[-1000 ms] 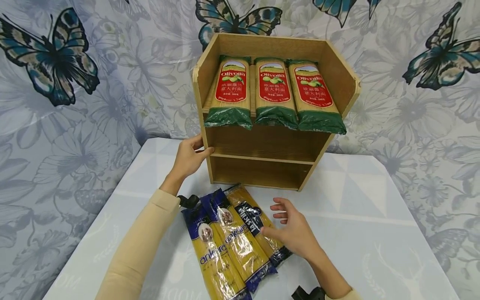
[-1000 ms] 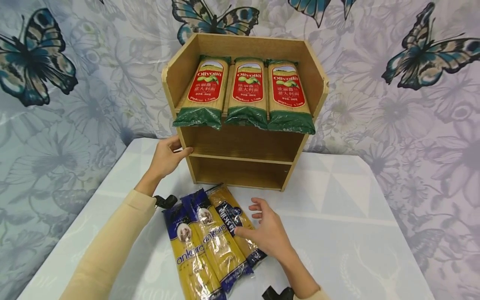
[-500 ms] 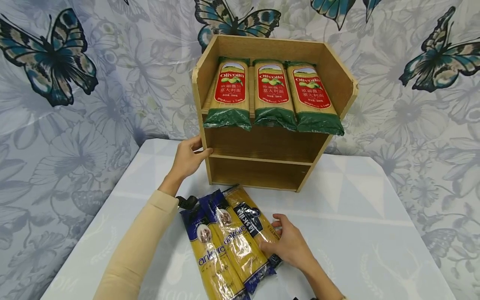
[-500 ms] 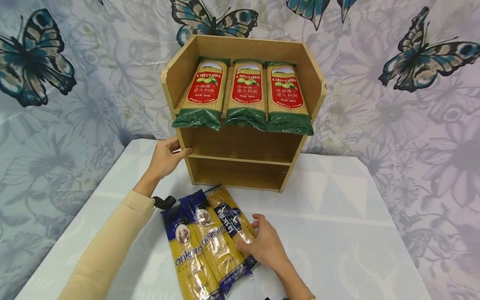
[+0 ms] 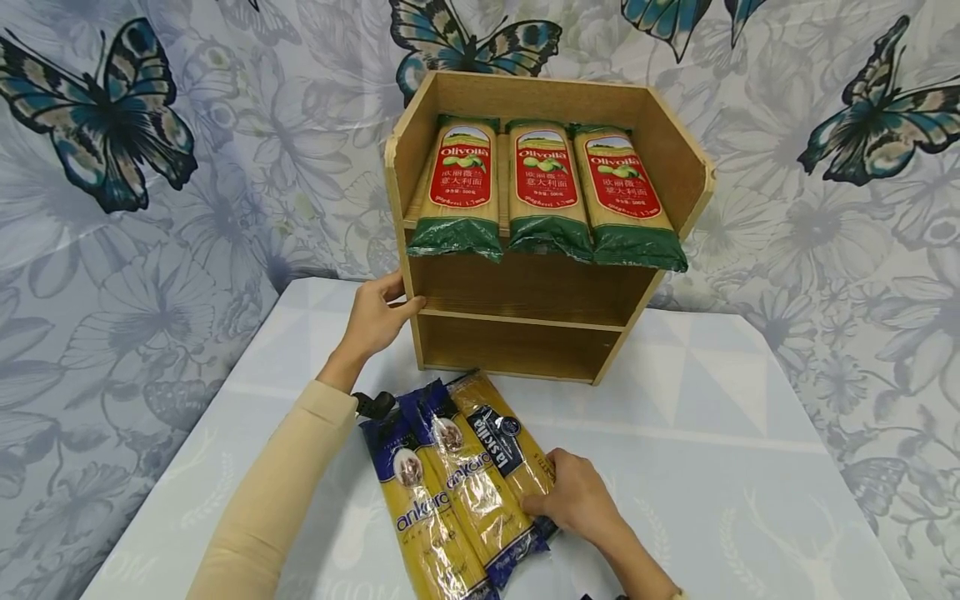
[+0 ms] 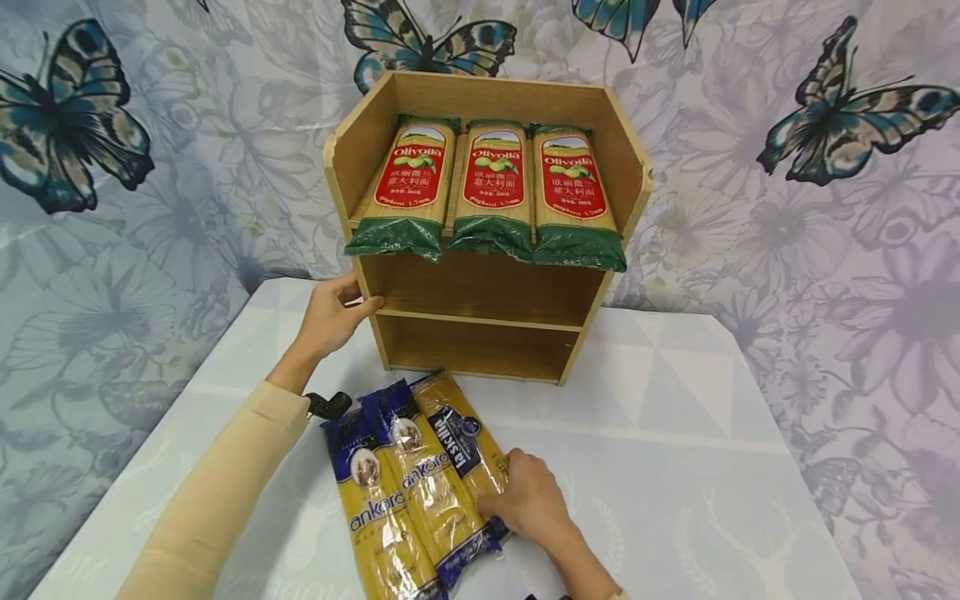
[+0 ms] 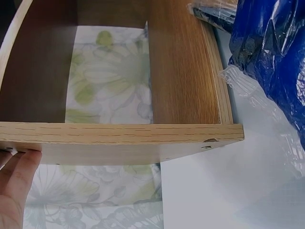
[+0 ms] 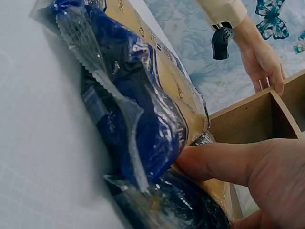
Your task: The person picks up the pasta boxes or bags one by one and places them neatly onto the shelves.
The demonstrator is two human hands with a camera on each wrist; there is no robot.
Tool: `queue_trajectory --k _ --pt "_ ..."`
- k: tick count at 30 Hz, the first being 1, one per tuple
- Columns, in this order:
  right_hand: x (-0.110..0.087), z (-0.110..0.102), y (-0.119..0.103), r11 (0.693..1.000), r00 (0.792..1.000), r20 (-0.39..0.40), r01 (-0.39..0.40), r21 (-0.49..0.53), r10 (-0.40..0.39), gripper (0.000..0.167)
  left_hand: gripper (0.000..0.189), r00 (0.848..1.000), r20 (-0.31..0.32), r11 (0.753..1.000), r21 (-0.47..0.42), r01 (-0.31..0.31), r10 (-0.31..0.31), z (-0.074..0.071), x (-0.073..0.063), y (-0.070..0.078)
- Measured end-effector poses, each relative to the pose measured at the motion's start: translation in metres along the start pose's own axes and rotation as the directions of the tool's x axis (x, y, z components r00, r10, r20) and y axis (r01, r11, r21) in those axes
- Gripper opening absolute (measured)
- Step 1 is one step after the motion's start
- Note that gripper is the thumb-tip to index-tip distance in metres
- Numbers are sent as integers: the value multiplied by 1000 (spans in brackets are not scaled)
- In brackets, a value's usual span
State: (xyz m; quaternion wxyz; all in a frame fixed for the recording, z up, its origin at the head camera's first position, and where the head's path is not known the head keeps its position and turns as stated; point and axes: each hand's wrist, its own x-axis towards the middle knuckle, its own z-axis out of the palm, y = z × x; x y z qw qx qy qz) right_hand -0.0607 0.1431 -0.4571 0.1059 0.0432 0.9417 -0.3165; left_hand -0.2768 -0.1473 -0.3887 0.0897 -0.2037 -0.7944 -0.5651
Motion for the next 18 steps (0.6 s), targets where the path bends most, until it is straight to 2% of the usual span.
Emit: queue_trajectory --k 4,9,18 --pt "-2 1 0 1000 999 19 26 -10 -26 49 49 1000 1 1000 2 -6 6 0 0 0" --pt "-6 5 -1 998 998 25 61 -3 -61 52 49 1000 12 1000 7 5 -5 0 0 1" --pt "-7 -5 2 990 996 58 66 125 -73 54 47 1000 3 1000 -2 14 -14 -2 -1 2"
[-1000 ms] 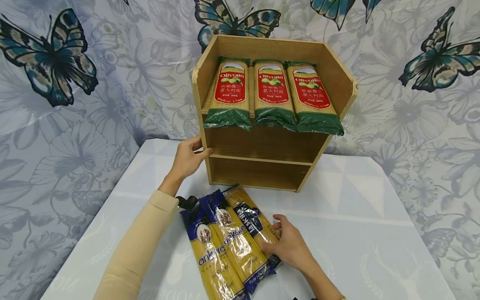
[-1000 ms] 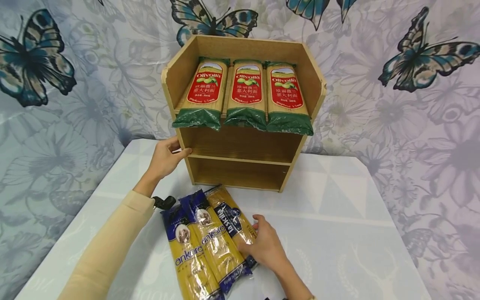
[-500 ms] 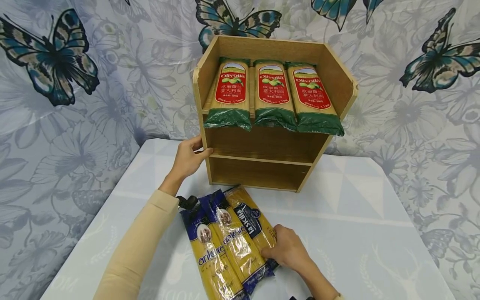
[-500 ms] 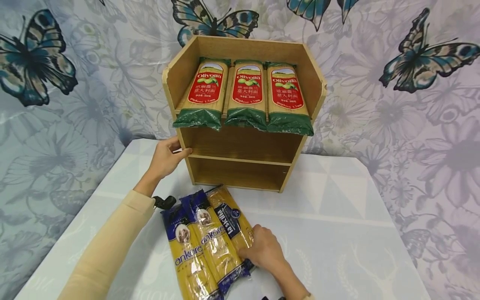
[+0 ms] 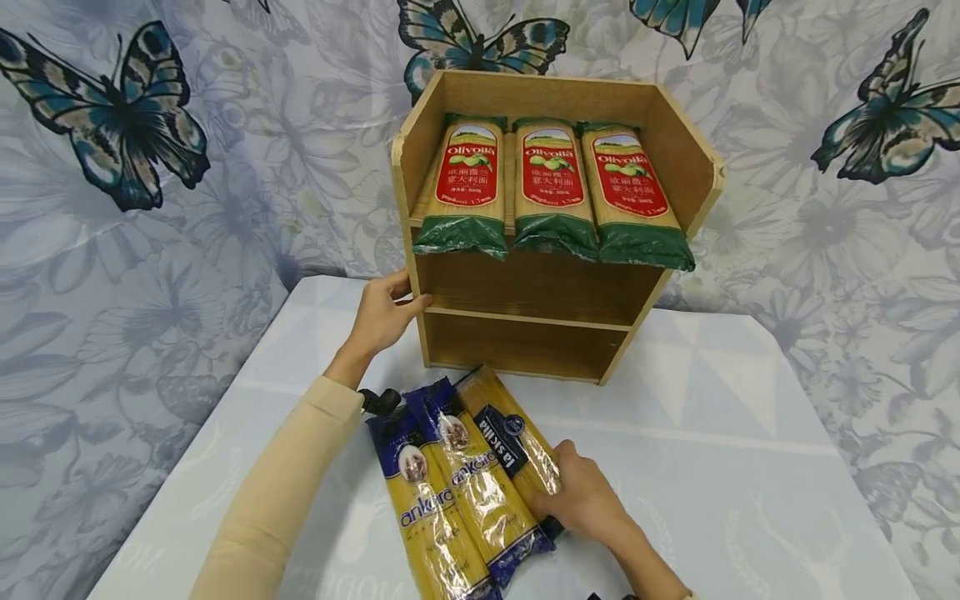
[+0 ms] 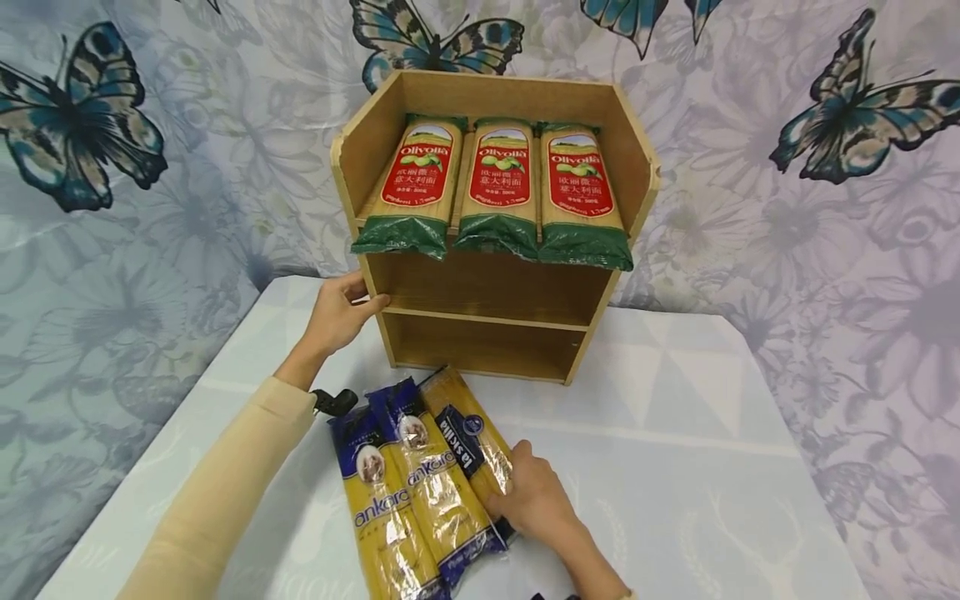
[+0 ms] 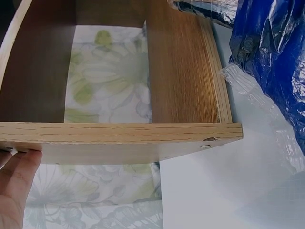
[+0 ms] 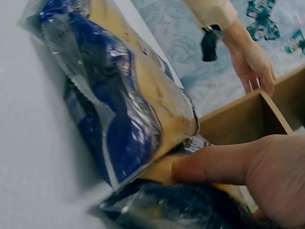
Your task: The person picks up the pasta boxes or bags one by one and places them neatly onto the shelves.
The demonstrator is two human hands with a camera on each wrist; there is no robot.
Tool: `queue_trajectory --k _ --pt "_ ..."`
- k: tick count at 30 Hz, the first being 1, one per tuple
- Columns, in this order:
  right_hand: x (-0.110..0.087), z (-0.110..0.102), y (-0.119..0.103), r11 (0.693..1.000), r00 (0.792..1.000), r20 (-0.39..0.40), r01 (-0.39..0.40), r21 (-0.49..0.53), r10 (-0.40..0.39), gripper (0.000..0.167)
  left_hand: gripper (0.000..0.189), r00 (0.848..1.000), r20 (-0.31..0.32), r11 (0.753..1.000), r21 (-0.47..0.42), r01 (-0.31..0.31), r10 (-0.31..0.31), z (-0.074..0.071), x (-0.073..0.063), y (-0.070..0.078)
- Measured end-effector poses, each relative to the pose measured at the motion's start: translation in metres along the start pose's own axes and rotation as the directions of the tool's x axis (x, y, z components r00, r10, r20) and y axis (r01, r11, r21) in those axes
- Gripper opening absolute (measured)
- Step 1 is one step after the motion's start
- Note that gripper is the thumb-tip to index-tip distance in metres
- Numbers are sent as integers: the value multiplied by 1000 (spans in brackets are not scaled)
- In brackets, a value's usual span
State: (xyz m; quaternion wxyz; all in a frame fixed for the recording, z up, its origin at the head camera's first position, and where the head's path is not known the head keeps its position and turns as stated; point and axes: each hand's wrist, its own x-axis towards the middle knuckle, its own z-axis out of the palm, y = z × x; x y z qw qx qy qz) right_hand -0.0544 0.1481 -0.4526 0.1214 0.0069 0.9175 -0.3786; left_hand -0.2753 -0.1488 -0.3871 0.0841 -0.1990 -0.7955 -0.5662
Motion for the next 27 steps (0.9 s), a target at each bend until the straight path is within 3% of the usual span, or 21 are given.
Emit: queue_trajectory --k 9,17,24,27 --pt "-5 -4 21 990 994 -84 -53 132 65 60 47 1000 -5 1000 -5 -10 10 2 0 -2" --pt "-21 -9 30 983 984 -139 -89 160 112 58 50 1000 -7 1000 0 -11 11 3 1 -1" --pt "-40 -18 31 952 970 -154 -139 273 186 61 51 1000 -9 1000 23 7 -7 3 2 -1" --pt "-47 -23 30 950 967 -161 -146 277 196 62 49 1000 -19 999 40 7 -6 3 2 -1"
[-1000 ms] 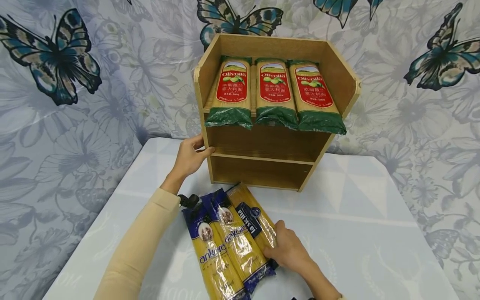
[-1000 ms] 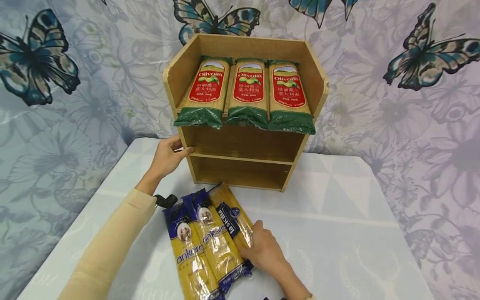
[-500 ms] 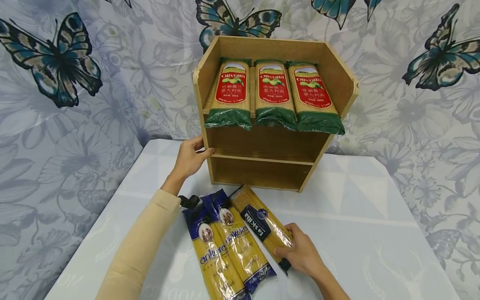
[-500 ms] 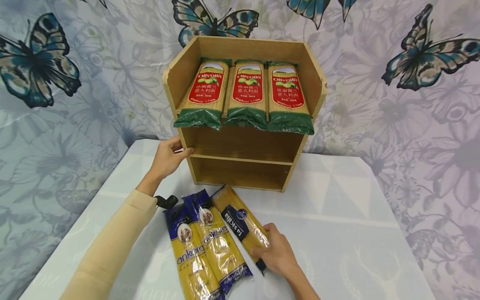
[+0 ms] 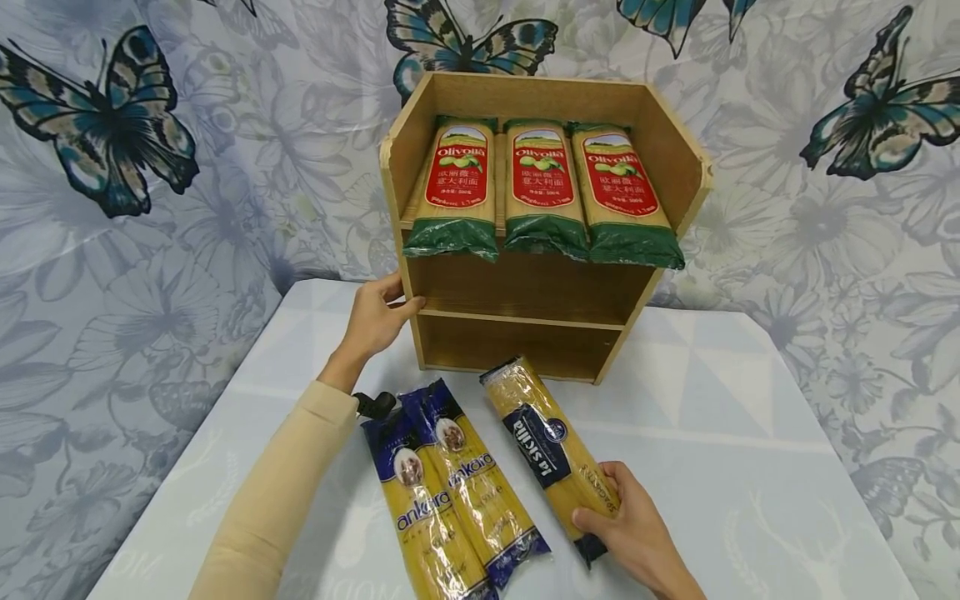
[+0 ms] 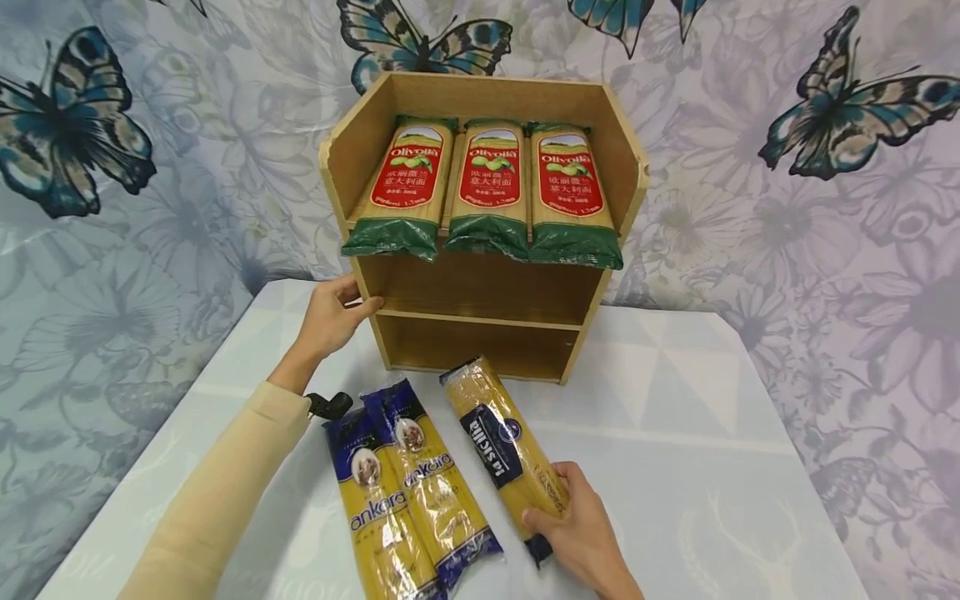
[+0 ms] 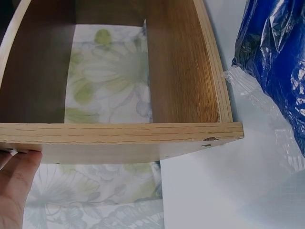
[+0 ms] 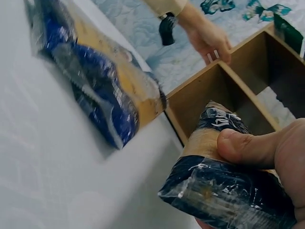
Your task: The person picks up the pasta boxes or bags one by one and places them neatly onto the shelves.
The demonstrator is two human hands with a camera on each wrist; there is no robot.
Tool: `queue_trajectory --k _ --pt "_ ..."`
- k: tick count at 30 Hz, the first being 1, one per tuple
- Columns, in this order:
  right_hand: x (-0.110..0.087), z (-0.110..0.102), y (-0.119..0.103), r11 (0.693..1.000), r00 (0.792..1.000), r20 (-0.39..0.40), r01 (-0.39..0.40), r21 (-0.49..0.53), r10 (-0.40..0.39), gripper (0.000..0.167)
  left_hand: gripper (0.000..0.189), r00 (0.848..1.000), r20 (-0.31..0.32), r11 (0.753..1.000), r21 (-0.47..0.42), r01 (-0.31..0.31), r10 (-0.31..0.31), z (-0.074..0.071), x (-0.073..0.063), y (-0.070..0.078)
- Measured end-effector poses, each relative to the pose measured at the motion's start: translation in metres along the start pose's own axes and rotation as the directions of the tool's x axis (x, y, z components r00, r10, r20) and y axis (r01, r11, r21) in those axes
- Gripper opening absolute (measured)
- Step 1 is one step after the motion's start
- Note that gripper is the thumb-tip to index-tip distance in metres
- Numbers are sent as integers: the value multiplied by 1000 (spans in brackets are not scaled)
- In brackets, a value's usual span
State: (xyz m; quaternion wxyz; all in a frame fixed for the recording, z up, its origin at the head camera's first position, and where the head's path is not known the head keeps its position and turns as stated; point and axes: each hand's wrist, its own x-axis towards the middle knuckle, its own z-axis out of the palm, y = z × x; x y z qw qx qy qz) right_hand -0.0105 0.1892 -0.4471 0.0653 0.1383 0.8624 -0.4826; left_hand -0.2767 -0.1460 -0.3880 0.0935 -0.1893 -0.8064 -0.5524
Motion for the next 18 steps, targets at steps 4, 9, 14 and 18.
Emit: queue_trajectory --k 4,9,14,18 --pt "-9 -5 -1 999 1000 -11 -22 35 22 62 47 1000 -8 1000 14 -11 11 1 -1 1" --pt "-19 -9 -6 989 999 -26 -39 142 43 61 47 1000 -7 1000 9 -12 12 1 -2 2" --pt "-22 -13 -12 974 999 -38 -5 226 14 61 47 1000 -4 1000 1 -1 1 0 -2 2" --pt "-20 -18 -17 965 999 -50 32 261 -20 60 48 1000 -2 1000 11 -7 7 1 -1 3"
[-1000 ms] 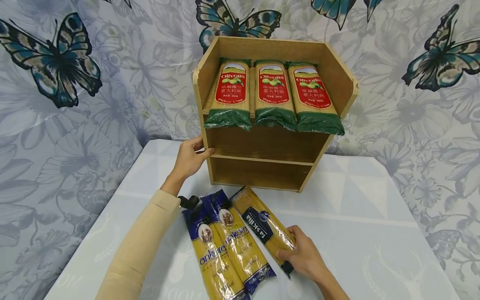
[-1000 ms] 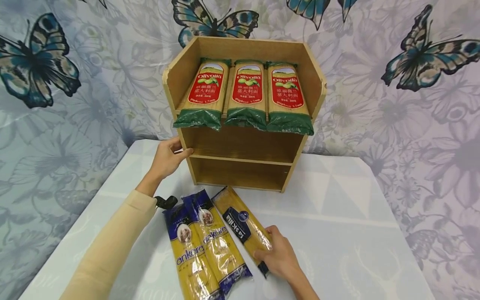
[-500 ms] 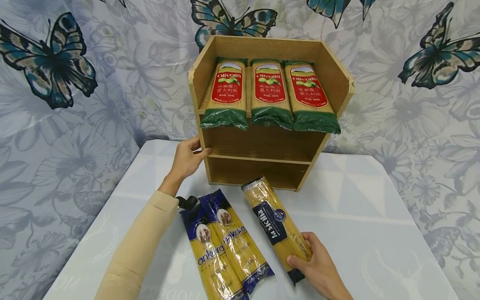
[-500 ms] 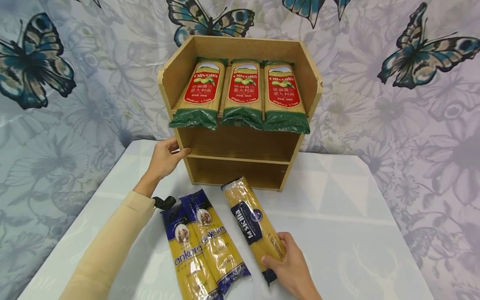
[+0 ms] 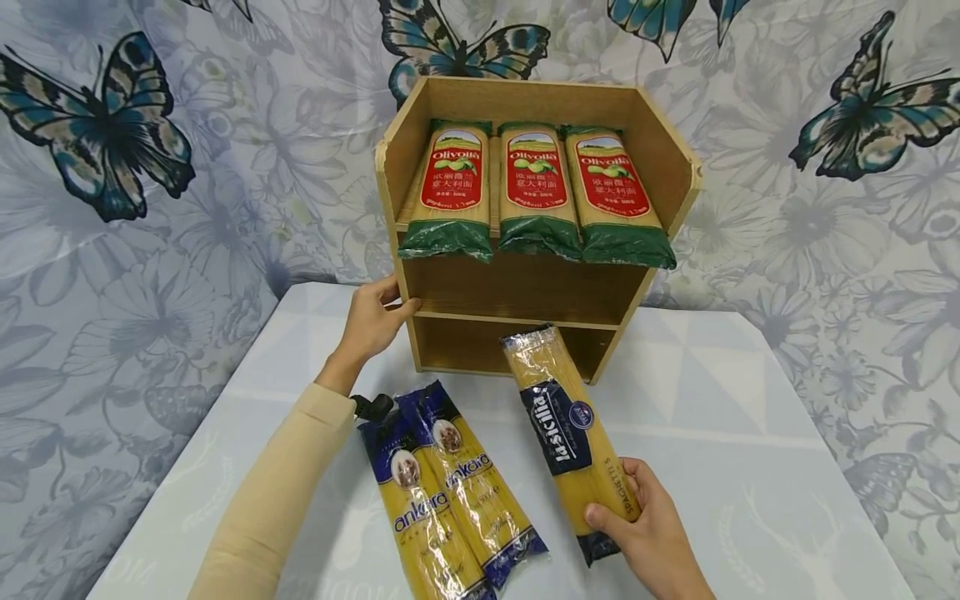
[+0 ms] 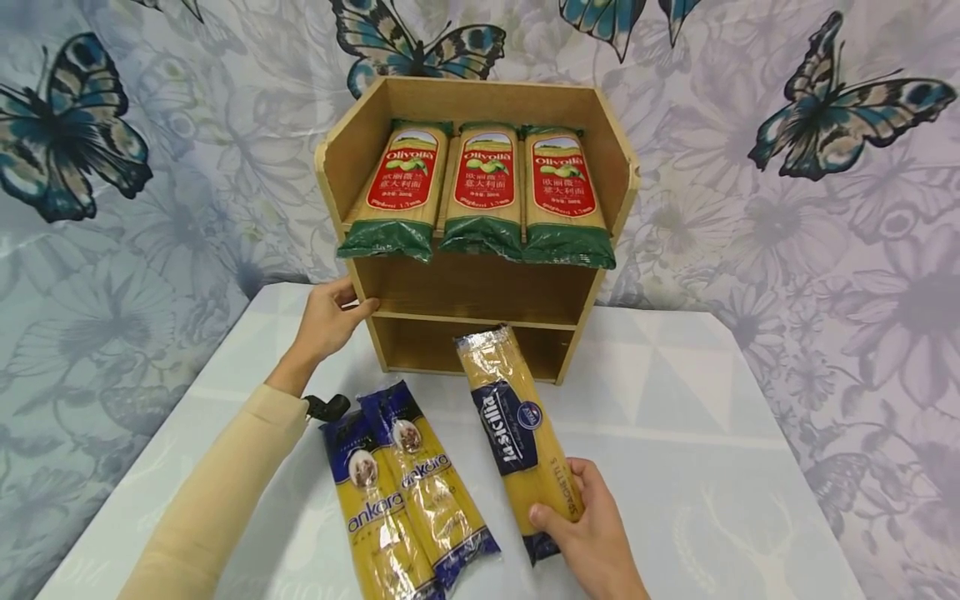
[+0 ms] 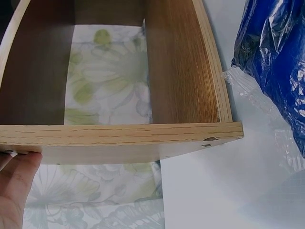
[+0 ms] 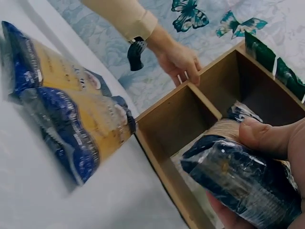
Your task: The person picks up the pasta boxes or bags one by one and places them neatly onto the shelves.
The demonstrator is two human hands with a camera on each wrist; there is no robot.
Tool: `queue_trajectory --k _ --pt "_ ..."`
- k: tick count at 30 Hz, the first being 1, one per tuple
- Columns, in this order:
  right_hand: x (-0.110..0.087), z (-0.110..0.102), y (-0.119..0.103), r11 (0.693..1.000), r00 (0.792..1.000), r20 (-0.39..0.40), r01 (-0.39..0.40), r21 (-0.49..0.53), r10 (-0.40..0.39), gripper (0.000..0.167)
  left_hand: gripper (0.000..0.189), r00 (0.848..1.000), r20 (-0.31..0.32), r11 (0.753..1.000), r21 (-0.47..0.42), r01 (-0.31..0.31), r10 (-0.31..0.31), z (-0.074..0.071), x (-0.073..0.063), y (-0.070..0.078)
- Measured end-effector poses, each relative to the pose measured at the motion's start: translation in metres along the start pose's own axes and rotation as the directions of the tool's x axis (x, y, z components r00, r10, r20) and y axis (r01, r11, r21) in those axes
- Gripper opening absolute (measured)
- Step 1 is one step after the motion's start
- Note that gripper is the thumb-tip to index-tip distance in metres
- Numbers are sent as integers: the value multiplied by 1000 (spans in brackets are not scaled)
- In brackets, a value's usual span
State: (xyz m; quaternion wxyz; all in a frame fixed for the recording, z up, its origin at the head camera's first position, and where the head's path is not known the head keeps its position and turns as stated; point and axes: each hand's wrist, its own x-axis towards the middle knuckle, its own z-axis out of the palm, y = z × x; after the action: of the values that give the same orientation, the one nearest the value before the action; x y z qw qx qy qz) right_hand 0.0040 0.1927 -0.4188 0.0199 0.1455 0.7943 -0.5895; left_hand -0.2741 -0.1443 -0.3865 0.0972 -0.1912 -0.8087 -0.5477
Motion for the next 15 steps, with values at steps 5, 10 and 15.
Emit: queue_trajectory --k 5,10,15 --pt "6 -4 -8 1000 1000 -16 -7 30 7 58 47 1000 0 1000 9 -10 10 0 1 0" --pt "13 -7 -15 996 999 -50 -9 89 14 57 47 1000 2 1000 18 -7 7 0 0 0" --pt "18 -6 -21 987 996 -83 55 152 -43 53 47 1000 -3 1000 22 -4 4 0 1 -1"
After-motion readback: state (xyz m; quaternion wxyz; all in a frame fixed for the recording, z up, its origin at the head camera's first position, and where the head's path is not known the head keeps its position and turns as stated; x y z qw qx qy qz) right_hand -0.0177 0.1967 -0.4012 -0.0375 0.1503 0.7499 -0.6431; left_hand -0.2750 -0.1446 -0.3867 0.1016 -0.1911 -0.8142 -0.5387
